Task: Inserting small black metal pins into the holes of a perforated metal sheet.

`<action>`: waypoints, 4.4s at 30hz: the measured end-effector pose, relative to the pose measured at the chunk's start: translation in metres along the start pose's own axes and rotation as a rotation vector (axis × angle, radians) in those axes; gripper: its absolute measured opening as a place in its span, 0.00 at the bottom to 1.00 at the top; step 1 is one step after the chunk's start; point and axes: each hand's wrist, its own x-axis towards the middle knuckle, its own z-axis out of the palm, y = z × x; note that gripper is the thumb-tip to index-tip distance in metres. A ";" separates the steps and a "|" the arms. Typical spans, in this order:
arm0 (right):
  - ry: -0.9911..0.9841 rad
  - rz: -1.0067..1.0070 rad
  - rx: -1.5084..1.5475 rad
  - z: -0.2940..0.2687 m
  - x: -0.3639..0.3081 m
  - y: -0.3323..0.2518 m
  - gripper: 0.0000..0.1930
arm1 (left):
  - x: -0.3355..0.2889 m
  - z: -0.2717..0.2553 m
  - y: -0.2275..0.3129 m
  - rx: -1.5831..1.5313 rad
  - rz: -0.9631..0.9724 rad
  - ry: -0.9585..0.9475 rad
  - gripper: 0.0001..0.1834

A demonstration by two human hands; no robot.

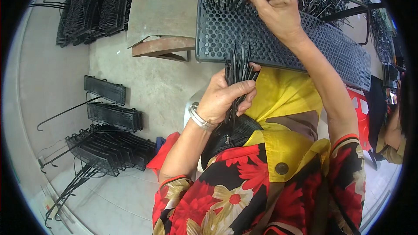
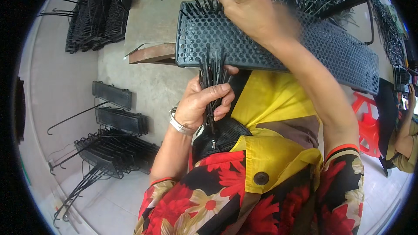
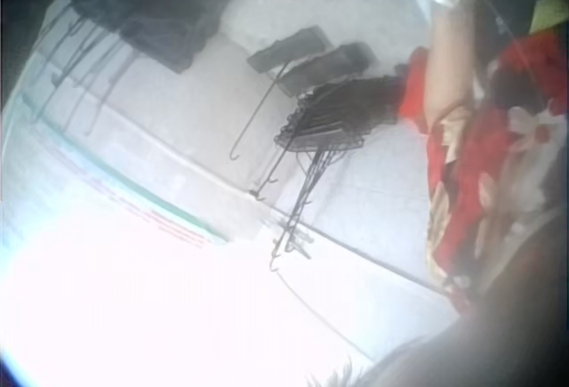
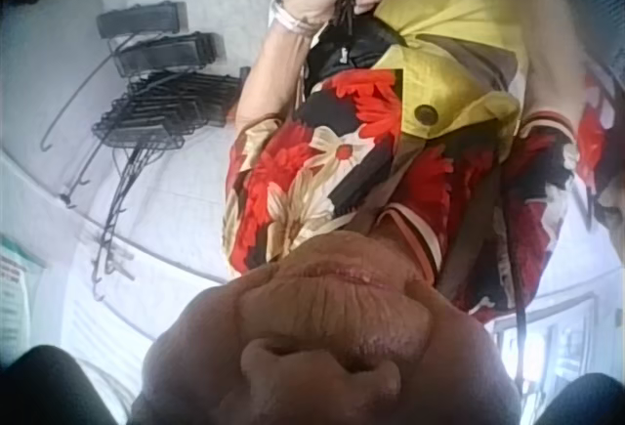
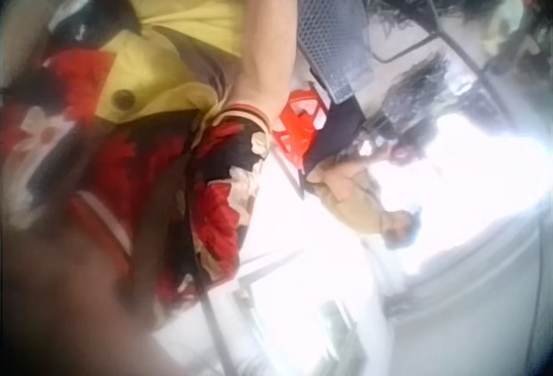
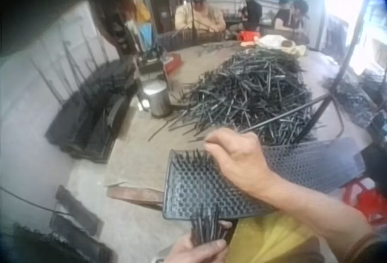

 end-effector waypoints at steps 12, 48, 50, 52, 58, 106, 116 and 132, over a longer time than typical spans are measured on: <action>-0.295 -0.163 0.038 0.000 0.028 0.011 0.05 | 0.000 -0.001 0.002 0.030 0.010 0.009 0.19; -0.322 -0.344 -0.143 0.009 0.017 0.016 0.02 | 0.000 -0.003 0.003 -0.053 -0.045 0.025 0.18; -0.376 -0.428 -0.285 0.014 0.011 0.014 0.02 | -0.001 -0.003 0.002 -0.080 -0.052 0.009 0.17; -0.385 -0.445 -0.364 0.016 0.007 0.012 0.03 | -0.001 -0.004 -0.001 -0.108 -0.042 0.020 0.18; 0.045 -0.109 0.083 -0.025 -0.023 -0.031 0.08 | 0.006 -0.008 -0.006 -0.289 0.111 -0.016 0.14; -0.264 1.181 0.937 -0.072 -0.161 -0.018 0.19 | 0.039 0.036 -0.039 -0.006 0.313 0.124 0.06; -0.072 0.914 0.840 -0.064 -0.117 -0.021 0.07 | 0.020 0.030 -0.022 0.113 0.038 0.198 0.11; 0.154 0.452 0.387 -0.015 -0.032 0.006 0.05 | 0.007 0.027 -0.027 -0.221 0.026 0.335 0.09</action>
